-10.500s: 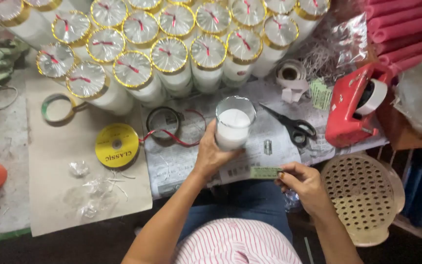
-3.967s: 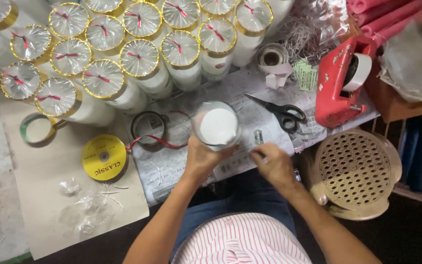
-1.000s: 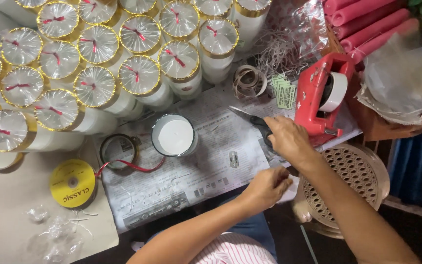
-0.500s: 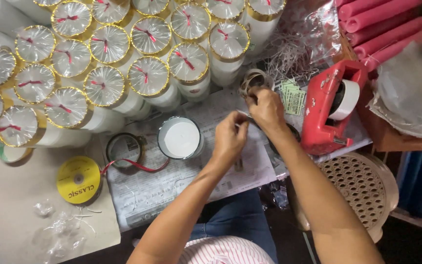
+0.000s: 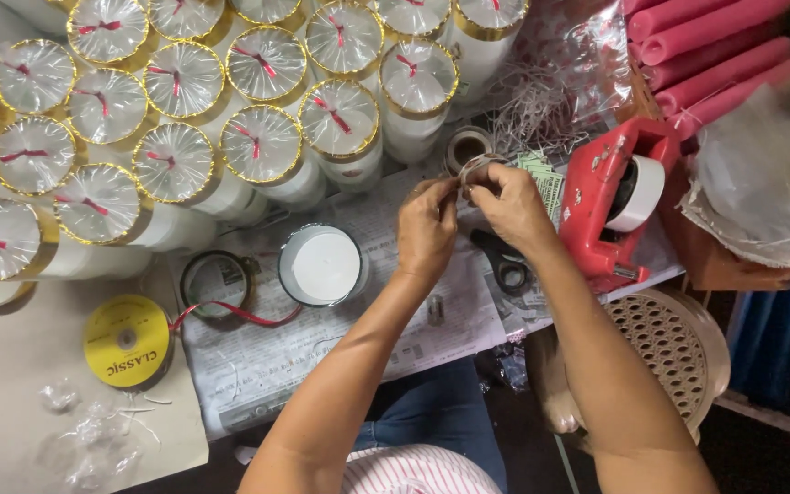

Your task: Applying adhesive labels and decorative ribbons to glass candle jars in a production setting.

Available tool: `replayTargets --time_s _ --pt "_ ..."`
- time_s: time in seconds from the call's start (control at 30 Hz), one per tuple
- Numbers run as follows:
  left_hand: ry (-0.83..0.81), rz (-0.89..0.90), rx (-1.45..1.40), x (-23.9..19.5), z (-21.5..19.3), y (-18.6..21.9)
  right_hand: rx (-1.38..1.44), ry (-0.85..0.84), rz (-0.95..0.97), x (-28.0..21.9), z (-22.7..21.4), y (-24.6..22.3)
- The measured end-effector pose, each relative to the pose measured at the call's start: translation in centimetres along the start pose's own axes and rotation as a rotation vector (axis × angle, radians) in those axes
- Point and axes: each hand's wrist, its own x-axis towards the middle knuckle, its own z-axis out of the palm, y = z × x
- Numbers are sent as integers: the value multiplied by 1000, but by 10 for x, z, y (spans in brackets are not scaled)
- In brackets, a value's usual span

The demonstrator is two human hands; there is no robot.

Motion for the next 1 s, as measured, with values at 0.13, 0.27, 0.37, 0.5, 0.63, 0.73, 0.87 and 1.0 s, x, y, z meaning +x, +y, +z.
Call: replayTargets --time_s 0.13,0.27,0.37,0.5,0.63,0.73,0.87,1.0 --pt "-1 -6 20 0 4 -3 36 -15 -8 1 1 2" --pt "-12 22 42 1 5 -8 -47 -25 14 1 3 5" --pt "-27 44 71 2 5 -10 -185 -31 -2 2 3 -5" --pt "-44 67 160 0 4 -11 -293 -42 1 5 8 5" --pt "-56 69 210 1 -1 -8 -281 -50 15 2 8 4" --pt "-74 100 190 3 -7 -5 -240 -66 0 -1 5 1" --pt "-81 135 270 2 -4 -10 -226 -45 -26 2 10 9" --pt "-77 161 349 4 -6 -11 -316 -44 -84 1 14 14"
